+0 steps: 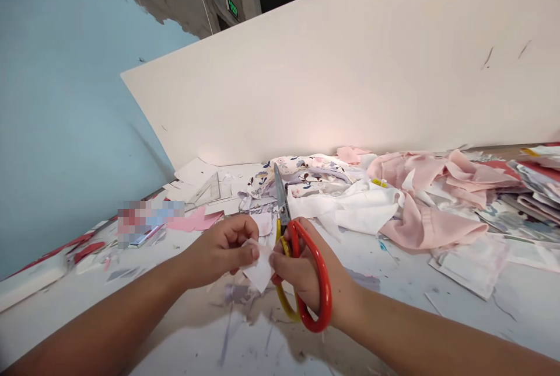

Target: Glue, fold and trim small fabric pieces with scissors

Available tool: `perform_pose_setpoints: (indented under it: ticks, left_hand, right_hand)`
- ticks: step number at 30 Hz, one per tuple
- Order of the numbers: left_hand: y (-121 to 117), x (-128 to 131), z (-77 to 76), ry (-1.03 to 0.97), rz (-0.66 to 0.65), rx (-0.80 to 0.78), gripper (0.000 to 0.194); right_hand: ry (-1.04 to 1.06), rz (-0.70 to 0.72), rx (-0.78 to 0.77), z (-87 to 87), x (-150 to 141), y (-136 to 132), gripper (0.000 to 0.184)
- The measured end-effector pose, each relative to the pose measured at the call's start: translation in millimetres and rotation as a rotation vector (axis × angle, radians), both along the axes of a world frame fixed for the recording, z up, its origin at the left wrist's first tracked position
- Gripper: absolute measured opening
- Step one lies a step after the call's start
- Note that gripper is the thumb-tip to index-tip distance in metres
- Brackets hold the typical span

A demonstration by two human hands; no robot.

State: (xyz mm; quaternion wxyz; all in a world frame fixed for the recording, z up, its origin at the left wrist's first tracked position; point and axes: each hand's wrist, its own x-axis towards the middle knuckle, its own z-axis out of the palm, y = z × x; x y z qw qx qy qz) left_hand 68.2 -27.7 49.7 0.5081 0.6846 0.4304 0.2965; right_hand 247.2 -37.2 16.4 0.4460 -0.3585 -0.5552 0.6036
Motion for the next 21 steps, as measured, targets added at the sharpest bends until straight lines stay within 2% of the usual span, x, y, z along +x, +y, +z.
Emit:
perform_pose_setpoints:
  ticks: [2, 4, 6, 8, 13, 18, 21]
  left_hand:
    - [1.6, 1.7, -5.7, -0.161, 0.064, -0.035, 0.028]
    - [2.0, 4.2, -14.2, -0.375, 0.133, -0.133, 0.032]
    - [0.8, 7.6, -23.4, -0.494, 0.077, -0.278, 0.044]
    - [-1.5, 11.5, -30.6, -0.465, 0.019, -0.337, 0.045]
    - [-6.0, 18.2, -32.4, -0.304, 0.101, -0.139, 0.029]
    - [-0.7, 9.7, -23.9, -0.266, 0.297, 0.022, 0.024]
    - [3.7, 2.4, -18.4, -0.296, 0.385, 0.055, 0.024]
  right_hand:
    - [-0.080, -0.022, 0.039, 3.1, 0.3, -1.1, 0.021]
    - [-0.129, -0.078, 0.076, 4.3, 0.7, -1.1, 0.019]
    - [-0.166, -0.145, 0.104, 3.6, 1.0, 0.0, 0.018]
    - [-0.201, -0.200, 0.137, 1.9, 1.2, 1.3, 0.018]
    - [-0.209, -0.224, 0.198, -3.9, 0.5, 0.1, 0.021]
    - [-0.049, -0.110, 0.387, -13.5, 3.2, -1.9, 0.032]
    - [-0.129, -0.020, 0.443, -19.4, 7.7, -0.7, 0.044]
